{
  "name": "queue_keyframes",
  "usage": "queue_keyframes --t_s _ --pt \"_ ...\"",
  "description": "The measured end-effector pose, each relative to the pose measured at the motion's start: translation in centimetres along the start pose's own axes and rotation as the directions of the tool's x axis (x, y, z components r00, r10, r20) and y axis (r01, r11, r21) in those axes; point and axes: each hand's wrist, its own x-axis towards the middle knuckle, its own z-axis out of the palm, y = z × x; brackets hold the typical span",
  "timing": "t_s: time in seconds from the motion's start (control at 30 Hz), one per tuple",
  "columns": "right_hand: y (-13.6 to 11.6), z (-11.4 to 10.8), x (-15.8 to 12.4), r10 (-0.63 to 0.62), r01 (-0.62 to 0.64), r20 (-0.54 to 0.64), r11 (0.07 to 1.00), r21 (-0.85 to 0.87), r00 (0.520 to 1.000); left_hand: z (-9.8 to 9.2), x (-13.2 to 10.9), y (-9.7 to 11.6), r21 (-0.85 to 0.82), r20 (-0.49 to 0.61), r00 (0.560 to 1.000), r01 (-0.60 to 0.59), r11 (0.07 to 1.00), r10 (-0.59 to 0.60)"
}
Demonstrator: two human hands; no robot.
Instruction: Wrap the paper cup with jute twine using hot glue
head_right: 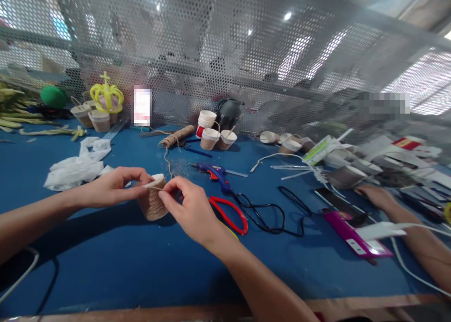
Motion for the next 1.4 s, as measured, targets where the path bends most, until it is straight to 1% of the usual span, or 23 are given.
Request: queue_keyframes --t_s 0.07,0.1,0.2,0.27,0.57,0.7,0.9,1.03,1.17,1.27,1.4 --pt "0.2 -0.4 0.0 0.065 -0.069 0.047 0.993 0.093 0.997 0.0 0.0 0.0 0.022 0.046 0.999 -0.005 1.0 0.004" --pt "0.3 -0.5 0.0 0.079 -0.084 0.05 0.989 0.119 0.996 0.0 -0.1 0.0 0.029 0.07 0.998 -0.008 1.0 0.006" --pt "0.5 -0.7 -0.1 0.079 -0.081 0.017 0.988 0.128 0.997 -0.1 -0.1 -0.1 0.041 0.127 0.992 -0.02 0.999 0.014" --pt "0.7 -0.8 -0.1 0.075 -0.075 0.001 0.99 0.121 0.997 -0.1 -0.1 -0.1 0.044 0.146 0.989 -0.025 0.999 0.019" --pt "1.3 -0.9 0.1 0.137 -0.138 0.019 0.988 0.076 0.99 -0.7 0.0 -0.1 0.096 0.196 0.98 -0.043 0.994 0.024" --pt "1.5 -0.9 0.2 0.14 -0.141 0.017 0.986 0.084 0.99 -1.0 0.0 -0.1 0.118 0.204 0.979 -0.047 0.992 0.022" --pt "1.6 -0.7 0.4 0.145 -0.145 0.009 0.988 0.056 0.989 -1.2 0.0 -0.3 0.102 0.239 0.971 -0.048 0.994 0.022" --pt "1.9 -0.5 0.5 0.165 -0.165 0.007 0.984 0.071 0.986 -1.4 0.1 -0.2 0.096 0.249 0.968 -0.038 0.995 0.013" --pt "2.5 -0.2 0.7 0.173 -0.173 0.012 0.973 0.154 0.985 -1.6 0.1 -0.1 0.11 0.258 0.966 -0.026 0.994 -0.003" --pt "2.8 0.0 1.0 0.142 -0.151 0.057 0.961 0.233 0.988 -1.7 0.1 0.0 0.107 0.267 0.964 -0.017 0.994 -0.012" --pt "3.0 0.0 1.4 0.119 -0.173 0.179 0.929 0.327 0.977 -1.8 0.2 -0.1 0.107 0.28 0.96 -0.031 0.994 0.0"
